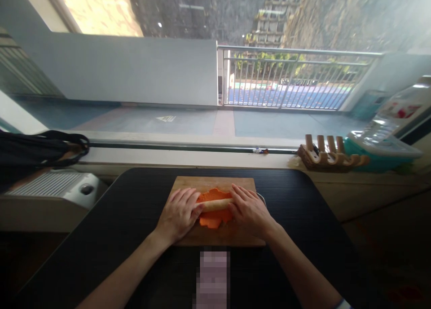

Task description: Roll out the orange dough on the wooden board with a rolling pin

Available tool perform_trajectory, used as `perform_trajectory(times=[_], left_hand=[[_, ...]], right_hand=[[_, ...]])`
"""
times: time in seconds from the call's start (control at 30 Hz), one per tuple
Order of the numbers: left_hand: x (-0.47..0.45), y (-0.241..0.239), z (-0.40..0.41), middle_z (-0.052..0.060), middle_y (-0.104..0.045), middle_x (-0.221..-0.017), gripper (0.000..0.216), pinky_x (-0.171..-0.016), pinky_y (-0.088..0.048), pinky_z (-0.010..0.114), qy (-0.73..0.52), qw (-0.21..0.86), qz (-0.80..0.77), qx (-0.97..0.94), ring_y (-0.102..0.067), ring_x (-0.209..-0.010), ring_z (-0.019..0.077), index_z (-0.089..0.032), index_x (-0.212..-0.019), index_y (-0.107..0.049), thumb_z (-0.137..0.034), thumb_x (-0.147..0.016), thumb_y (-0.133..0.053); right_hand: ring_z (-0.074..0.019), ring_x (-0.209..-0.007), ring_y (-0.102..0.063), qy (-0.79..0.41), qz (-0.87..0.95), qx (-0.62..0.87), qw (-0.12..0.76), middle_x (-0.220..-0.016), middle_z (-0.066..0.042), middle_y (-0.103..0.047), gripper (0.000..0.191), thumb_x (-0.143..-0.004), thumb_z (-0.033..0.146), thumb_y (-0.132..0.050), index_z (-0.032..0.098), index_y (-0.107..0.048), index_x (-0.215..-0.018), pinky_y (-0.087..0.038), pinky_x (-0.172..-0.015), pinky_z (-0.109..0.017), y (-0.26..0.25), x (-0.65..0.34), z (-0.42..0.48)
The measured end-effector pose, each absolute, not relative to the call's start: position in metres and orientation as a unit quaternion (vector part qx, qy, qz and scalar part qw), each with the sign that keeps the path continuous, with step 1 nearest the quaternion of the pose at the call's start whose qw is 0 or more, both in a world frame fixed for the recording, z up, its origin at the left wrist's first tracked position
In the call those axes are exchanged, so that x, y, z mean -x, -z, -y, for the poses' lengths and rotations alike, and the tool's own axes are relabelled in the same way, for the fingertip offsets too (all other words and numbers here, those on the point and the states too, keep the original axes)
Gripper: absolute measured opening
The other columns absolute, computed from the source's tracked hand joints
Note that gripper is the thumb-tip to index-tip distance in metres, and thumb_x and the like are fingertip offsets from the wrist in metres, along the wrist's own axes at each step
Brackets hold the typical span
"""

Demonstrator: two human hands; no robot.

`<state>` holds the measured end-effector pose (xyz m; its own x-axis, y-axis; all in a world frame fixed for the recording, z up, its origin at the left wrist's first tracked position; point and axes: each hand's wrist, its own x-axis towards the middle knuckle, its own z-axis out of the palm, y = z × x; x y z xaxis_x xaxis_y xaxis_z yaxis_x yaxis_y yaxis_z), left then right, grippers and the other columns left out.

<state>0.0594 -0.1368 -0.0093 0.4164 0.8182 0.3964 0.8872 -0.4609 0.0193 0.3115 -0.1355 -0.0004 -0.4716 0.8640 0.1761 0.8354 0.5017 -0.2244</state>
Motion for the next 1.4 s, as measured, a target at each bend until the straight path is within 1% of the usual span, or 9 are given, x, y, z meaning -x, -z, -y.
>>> perform_trajectory(times=[0.1,0.23,0.33,0.47,0.73,0.9,1.03,1.2,1.4], left_hand=[[-0.062,0.007,0.127,0.014,-0.064,-0.119,0.048,-0.1,-0.04,0.047,0.17,0.084,0.522,0.831,-0.056,-0.113,0.028,-0.015,-0.11,-0.063,-0.048,-0.094,-0.031],[-0.065,0.006,0.127,0.017,-0.06,-0.125,0.052,-0.101,-0.039,0.049,0.174,0.09,0.54,0.819,-0.053,-0.119,0.0307,-0.012,-0.114,-0.062,-0.049,-0.094,-0.032],[-0.066,0.005,0.133,0.018,-0.061,-0.123,0.053,-0.1,-0.04,0.049,0.179,0.086,0.546,0.814,-0.054,-0.117,0.0308,-0.01,-0.115,-0.062,-0.049,-0.093,-0.033],[-0.07,0.002,0.137,0.018,-0.062,-0.121,0.052,-0.099,-0.041,0.049,0.181,0.077,0.555,0.808,-0.056,-0.114,0.0307,-0.01,-0.113,-0.062,-0.048,-0.094,-0.033],[-0.073,0.001,0.141,0.018,-0.062,-0.122,0.053,-0.096,-0.043,0.049,0.17,0.075,0.56,0.807,-0.055,-0.115,0.0313,-0.008,-0.116,-0.06,-0.046,-0.094,-0.031],[-0.073,0.002,0.14,0.018,-0.063,-0.12,0.051,-0.094,-0.043,0.047,0.186,0.07,0.562,0.803,-0.056,-0.113,0.0309,-0.009,-0.115,-0.061,-0.046,-0.094,-0.032],[-0.073,0.002,0.14,0.017,-0.064,-0.118,0.049,-0.093,-0.044,0.047,0.199,0.062,0.563,0.799,-0.057,-0.111,0.0306,-0.011,-0.113,-0.061,-0.046,-0.094,-0.033],[-0.076,0.001,0.146,0.017,-0.064,-0.119,0.046,-0.094,-0.044,0.047,0.191,0.071,0.561,0.803,-0.057,-0.112,0.0304,-0.012,-0.112,-0.062,-0.044,-0.094,-0.036],[-0.085,0.007,0.162,0.019,-0.057,-0.129,0.051,-0.101,-0.04,0.048,0.195,0.099,0.55,0.806,-0.052,-0.12,0.0314,-0.008,-0.126,-0.054,-0.044,-0.094,-0.037]], right_hand=[[-0.0241,-0.131,-0.042,-0.043,0.85,0.51,0.127,-0.143,-0.014,-0.043,0.05,-0.097,0.039,-0.032,0.013,-0.046,-0.137,-0.038,-0.106,-0.043,-0.002,-0.308,0.141],[-0.0238,-0.135,-0.036,-0.04,0.85,0.512,0.116,-0.144,-0.014,-0.043,0.052,-0.097,0.041,-0.03,0.01,-0.045,-0.137,-0.028,-0.112,-0.044,-0.004,-0.305,0.133],[-0.0253,-0.137,-0.032,-0.042,0.853,0.508,0.111,-0.143,-0.012,-0.044,0.053,-0.098,0.043,-0.028,0.012,-0.046,-0.137,-0.024,-0.113,-0.047,-0.005,-0.303,0.12],[-0.0263,-0.137,-0.032,-0.048,0.852,0.512,0.101,-0.142,-0.009,-0.046,0.052,-0.097,0.045,-0.027,0.017,-0.048,-0.136,-0.024,-0.111,-0.052,-0.007,-0.299,0.104],[-0.0255,-0.139,-0.028,-0.06,0.857,0.509,0.063,-0.145,-0.008,-0.043,0.053,-0.098,0.048,-0.022,0.02,-0.044,-0.138,-0.017,-0.112,-0.055,-0.012,-0.291,0.08],[-0.0282,-0.139,-0.027,-0.084,0.867,0.491,0.027,-0.147,-0.01,-0.039,0.052,-0.098,0.047,-0.023,0.022,-0.042,-0.139,-0.017,-0.109,-0.061,-0.014,-0.288,0.066],[-0.03,-0.139,-0.026,-0.084,0.879,0.47,0.011,-0.147,-0.009,-0.04,0.046,-0.098,0.043,-0.027,0.026,-0.047,-0.135,-0.018,-0.108,-0.063,-0.016,-0.287,0.059],[-0.0304,-0.14,-0.024,-0.083,0.872,0.481,0.025,-0.147,-0.009,-0.039,0.048,-0.097,0.047,-0.027,0.026,-0.049,-0.134,-0.017,-0.108,-0.064,-0.018,-0.291,0.071],[-0.0271,-0.142,-0.017,-0.063,0.855,0.51,0.069,-0.152,-0.012,-0.029,0.056,-0.098,0.048,-0.021,0.017,-0.041,-0.14,-0.019,-0.112,-0.057,-0.004,-0.303,0.102]])
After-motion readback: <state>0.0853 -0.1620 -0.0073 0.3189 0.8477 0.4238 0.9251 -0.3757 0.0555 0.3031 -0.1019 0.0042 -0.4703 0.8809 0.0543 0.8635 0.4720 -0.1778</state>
